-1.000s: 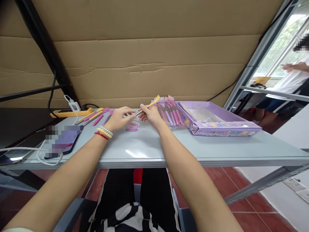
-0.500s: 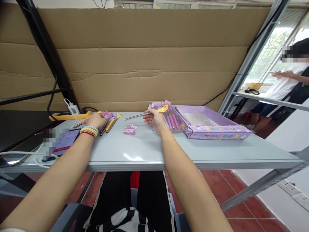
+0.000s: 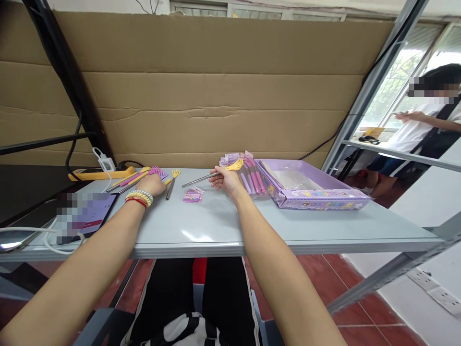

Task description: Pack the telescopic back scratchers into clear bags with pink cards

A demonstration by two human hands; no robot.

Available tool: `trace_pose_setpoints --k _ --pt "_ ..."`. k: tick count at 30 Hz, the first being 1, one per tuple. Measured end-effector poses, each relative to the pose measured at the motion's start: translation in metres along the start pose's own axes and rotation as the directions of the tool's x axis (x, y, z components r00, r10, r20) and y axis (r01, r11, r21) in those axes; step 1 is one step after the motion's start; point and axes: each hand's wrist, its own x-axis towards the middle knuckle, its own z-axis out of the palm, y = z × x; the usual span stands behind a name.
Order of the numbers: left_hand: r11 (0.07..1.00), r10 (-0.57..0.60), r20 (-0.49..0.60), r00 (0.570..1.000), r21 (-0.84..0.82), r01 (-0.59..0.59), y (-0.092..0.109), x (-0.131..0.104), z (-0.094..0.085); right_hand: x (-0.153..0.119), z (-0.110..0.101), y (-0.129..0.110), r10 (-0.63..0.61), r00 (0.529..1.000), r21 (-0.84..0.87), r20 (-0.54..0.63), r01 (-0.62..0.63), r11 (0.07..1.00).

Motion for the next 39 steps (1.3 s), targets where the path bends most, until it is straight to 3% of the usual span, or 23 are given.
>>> trace_pose_setpoints --k 2,4,7,9,19,26,31,35,39 --pt "0.999 0.033 -0.007 0.999 0.014 -0.033 0.003 -0.001 -0.001 0.001 -0.001 0.0 -0.031 0.999 0.024 -0.036 0.031 0.999" --pt "0.988 0.151 -0.055 0.987 0.006 -0.151 0.006 -0.002 -0.002 0.003 -0.001 0.0 -0.069 0.994 0.064 -0.086 0.075 0.995" --pt "0.935 0.345 -0.169 0.923 -0.022 -0.354 0.012 -0.004 -0.001 0.004 -0.001 -0.001 -0.116 0.982 0.124 -0.148 0.135 0.983" --pt "0.908 0.405 -0.199 0.892 -0.031 -0.419 0.016 -0.004 0.001 0.004 -0.001 -0.002 -0.132 0.975 0.146 -0.177 0.159 0.976" --pt "0.866 0.458 -0.173 0.872 -0.135 -0.482 0.015 -0.005 0.003 0.001 0.0 -0.004 -0.092 0.976 0.177 -0.198 0.128 0.976" --pt "0.675 0.654 -0.22 0.724 -0.262 -0.69 0.012 -0.002 0.004 0.002 -0.009 -0.006 -0.078 0.962 0.208 -0.263 0.135 0.969" --pt "0.671 0.625 -0.178 0.76 -0.375 -0.64 0.025 -0.018 -0.005 -0.001 -0.005 -0.003 -0.101 0.972 0.198 -0.214 0.145 0.969" --pt "0.661 0.65 -0.101 0.753 -0.413 -0.626 0.04 -0.034 -0.012 -0.003 0.006 0.005 -0.144 0.985 0.148 -0.091 0.157 0.976" --pt "0.701 0.588 -0.121 0.8 -0.416 -0.579 0.042 -0.035 -0.011 -0.002 0.008 0.003 -0.165 0.986 0.133 -0.001 0.164 0.978"
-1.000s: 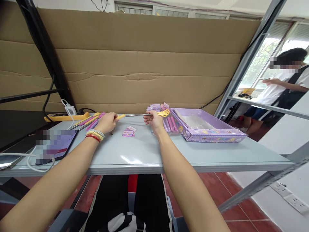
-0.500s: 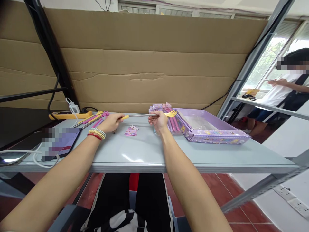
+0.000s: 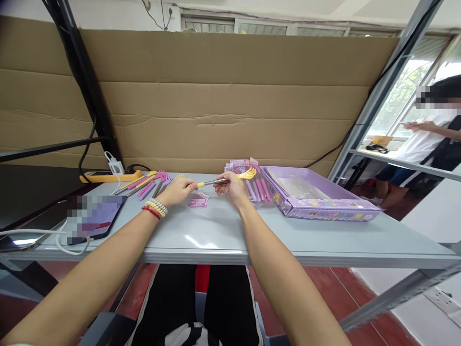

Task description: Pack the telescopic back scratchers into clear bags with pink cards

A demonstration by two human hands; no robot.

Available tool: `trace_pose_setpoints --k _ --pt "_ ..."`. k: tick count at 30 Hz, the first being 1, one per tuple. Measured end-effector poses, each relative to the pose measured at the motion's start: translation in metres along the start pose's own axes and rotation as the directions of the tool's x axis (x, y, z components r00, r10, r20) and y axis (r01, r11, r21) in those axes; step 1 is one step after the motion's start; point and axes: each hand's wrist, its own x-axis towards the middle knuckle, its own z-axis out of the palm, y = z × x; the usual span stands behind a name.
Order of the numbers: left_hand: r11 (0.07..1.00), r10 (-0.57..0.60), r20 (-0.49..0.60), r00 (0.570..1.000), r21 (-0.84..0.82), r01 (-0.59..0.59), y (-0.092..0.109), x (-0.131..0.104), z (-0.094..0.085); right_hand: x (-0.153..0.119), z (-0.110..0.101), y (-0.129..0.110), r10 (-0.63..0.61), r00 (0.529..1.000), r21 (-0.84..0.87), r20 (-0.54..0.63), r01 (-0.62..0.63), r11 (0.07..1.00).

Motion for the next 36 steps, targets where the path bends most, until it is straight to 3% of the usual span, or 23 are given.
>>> trace_pose_setpoints --k 4,7,12,15,20,27,33,36 --pt "0.999 -0.027 -0.028 0.999 0.044 0.029 0.0 0.0 0.006 -0.002 -0.01 -0.017 -0.129 0.991 0.272 -0.035 0.134 0.953" --pt "0.999 -0.009 0.049 0.999 0.043 0.007 0.021 -0.004 0.017 -0.007 -0.017 -0.028 -0.176 0.979 0.467 -0.106 0.205 0.86" --pt "0.998 -0.009 0.128 0.992 0.055 0.002 0.066 -0.009 0.029 -0.012 -0.012 -0.032 -0.177 0.965 0.558 -0.194 0.257 0.789" --pt "0.997 -0.071 0.15 0.986 0.03 0.067 0.078 -0.008 0.028 -0.013 -0.003 -0.029 -0.171 0.97 0.567 -0.173 0.24 0.788" --pt "0.997 -0.073 0.144 0.987 0.0 0.073 0.075 -0.007 0.027 -0.015 0.007 -0.025 -0.122 0.982 0.524 -0.141 0.178 0.833" --pt "0.993 0.098 0.08 0.992 -0.067 -0.093 0.06 -0.011 0.03 -0.017 0.001 -0.026 -0.151 0.986 0.462 -0.066 0.164 0.872" --pt "0.977 0.203 0.047 0.978 -0.074 -0.199 0.058 -0.012 0.026 -0.016 -0.005 -0.031 -0.141 0.984 0.528 -0.109 0.178 0.83" --pt "0.982 0.182 -0.031 0.983 -0.045 -0.183 0.058 -0.013 0.028 -0.014 -0.009 -0.036 -0.084 0.983 0.607 -0.161 0.166 0.777"
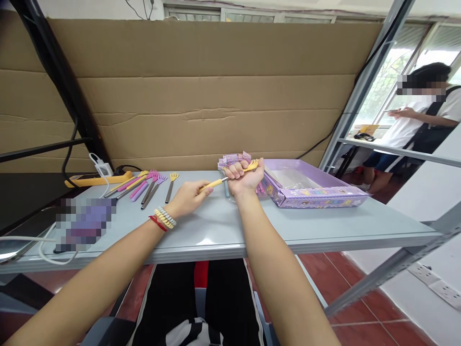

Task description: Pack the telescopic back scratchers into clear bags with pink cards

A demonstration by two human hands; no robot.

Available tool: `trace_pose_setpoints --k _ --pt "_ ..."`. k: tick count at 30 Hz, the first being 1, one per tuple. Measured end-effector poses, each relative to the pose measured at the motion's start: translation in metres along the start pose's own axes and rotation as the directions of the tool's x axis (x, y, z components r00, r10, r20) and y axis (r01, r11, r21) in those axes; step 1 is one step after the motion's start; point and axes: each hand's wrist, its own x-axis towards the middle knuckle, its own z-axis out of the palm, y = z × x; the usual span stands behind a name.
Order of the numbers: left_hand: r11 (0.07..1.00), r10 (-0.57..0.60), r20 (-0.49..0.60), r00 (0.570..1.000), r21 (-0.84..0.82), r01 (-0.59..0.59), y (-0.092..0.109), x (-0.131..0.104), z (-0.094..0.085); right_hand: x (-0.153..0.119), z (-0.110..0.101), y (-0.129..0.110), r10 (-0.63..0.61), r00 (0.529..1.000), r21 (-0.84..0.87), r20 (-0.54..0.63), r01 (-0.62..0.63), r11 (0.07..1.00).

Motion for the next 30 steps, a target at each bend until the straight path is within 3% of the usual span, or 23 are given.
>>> trace_pose_setpoints --k 5,9,13,17,19,21,23,24,27,30 --pt "0.96 -0.007 -0.019 1.0 0.28 0.013 0.004 -0.004 0.009 0.007 -0.004 0.001 0.028 0.985 0.062 -0.17 -0.017 0.998" --pt "0.955 -0.014 -0.018 1.0 0.297 0.019 0.014 -0.006 0.01 0.009 -0.009 0.005 -0.054 0.987 0.029 -0.153 0.059 0.998" --pt "0.998 -0.036 -0.041 0.999 0.056 0.039 0.019 -0.004 0.004 0.006 -0.006 0.007 -0.083 0.989 0.01 -0.122 0.085 0.996" --pt "0.965 -0.127 0.002 0.992 -0.232 0.124 0.016 0.001 0.0 0.001 0.002 0.012 -0.096 0.972 -0.016 -0.216 0.095 0.995" --pt "0.893 -0.218 0.091 0.972 -0.383 0.236 0.014 0.003 0.0 -0.001 0.005 0.015 -0.108 0.964 -0.053 -0.241 0.098 0.994" --pt "0.764 -0.316 0.217 0.924 -0.52 0.383 0.013 0.005 0.002 -0.003 0.006 0.018 -0.099 0.96 -0.066 -0.261 0.085 0.994" --pt "0.654 -0.371 0.312 0.874 -0.581 0.485 0.011 0.006 0.004 -0.004 0.005 0.02 -0.076 0.957 -0.049 -0.278 0.065 0.997" --pt "0.65 -0.377 0.321 0.869 -0.576 0.495 0.009 0.006 0.004 -0.004 0.005 0.021 -0.064 0.958 -0.036 -0.28 0.056 0.998" --pt "0.857 -0.275 0.166 0.947 -0.404 0.32 0.002 0.006 0.003 -0.002 0.003 0.021 -0.027 0.97 -0.012 -0.242 0.025 1.0" --pt "0.997 -0.061 -0.037 0.997 -0.044 0.059 -0.005 0.003 0.003 0.002 0.002 0.017 -0.016 0.977 -0.008 -0.211 0.015 1.0"
